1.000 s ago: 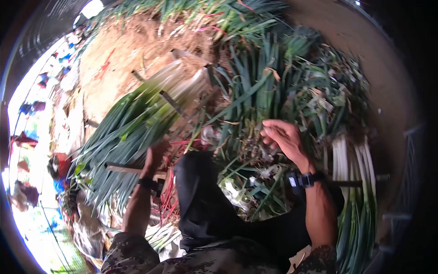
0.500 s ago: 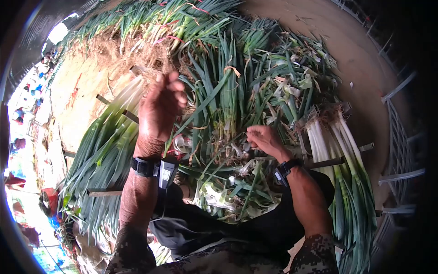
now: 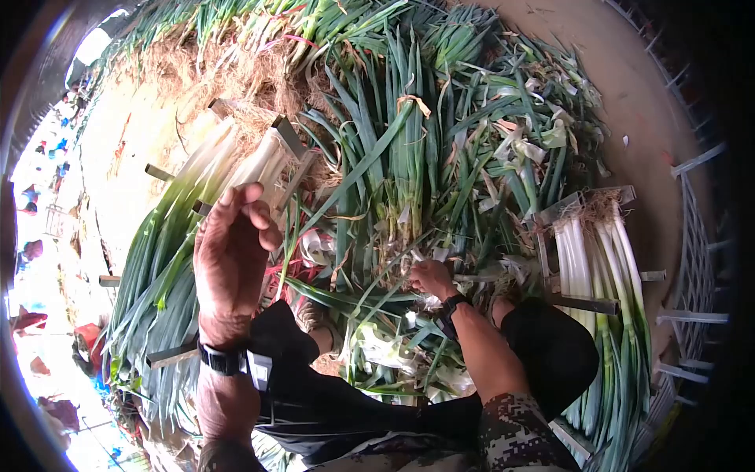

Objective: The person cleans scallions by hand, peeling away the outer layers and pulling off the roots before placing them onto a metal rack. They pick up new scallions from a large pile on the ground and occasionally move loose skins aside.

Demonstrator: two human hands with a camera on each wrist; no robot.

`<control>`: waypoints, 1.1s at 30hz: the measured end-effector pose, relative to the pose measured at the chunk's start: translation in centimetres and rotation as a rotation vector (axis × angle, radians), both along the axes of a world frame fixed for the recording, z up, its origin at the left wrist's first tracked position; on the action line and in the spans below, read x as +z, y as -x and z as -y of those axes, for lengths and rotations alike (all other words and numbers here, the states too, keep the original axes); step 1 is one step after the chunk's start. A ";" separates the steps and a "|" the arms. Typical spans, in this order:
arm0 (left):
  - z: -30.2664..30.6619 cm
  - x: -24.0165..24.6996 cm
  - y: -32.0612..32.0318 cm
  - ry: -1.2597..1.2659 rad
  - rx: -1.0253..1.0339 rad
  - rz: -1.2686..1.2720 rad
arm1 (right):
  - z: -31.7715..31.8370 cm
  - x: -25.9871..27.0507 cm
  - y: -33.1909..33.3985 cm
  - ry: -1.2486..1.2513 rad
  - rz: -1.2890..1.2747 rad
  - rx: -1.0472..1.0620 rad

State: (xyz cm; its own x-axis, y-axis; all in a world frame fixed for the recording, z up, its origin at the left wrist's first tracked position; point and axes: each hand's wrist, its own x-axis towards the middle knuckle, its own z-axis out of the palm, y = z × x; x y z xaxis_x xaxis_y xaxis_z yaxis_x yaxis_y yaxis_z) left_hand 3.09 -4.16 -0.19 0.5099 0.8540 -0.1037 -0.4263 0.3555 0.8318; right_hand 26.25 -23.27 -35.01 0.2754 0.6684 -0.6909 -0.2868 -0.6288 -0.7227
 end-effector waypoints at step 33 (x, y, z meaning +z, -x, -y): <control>1.4 1.1 -1.9 -0.092 -0.122 -0.054 | -6.5 16.5 -5.7 -0.231 0.188 0.064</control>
State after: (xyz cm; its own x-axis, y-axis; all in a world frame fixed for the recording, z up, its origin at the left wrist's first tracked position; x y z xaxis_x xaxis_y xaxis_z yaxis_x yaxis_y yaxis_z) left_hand 5.00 -5.56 0.87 0.6064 0.7930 -0.0582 -0.3383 0.3235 0.8837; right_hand 31.97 -16.72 -18.53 0.3361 0.8220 -0.4598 -0.0993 -0.4545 -0.8852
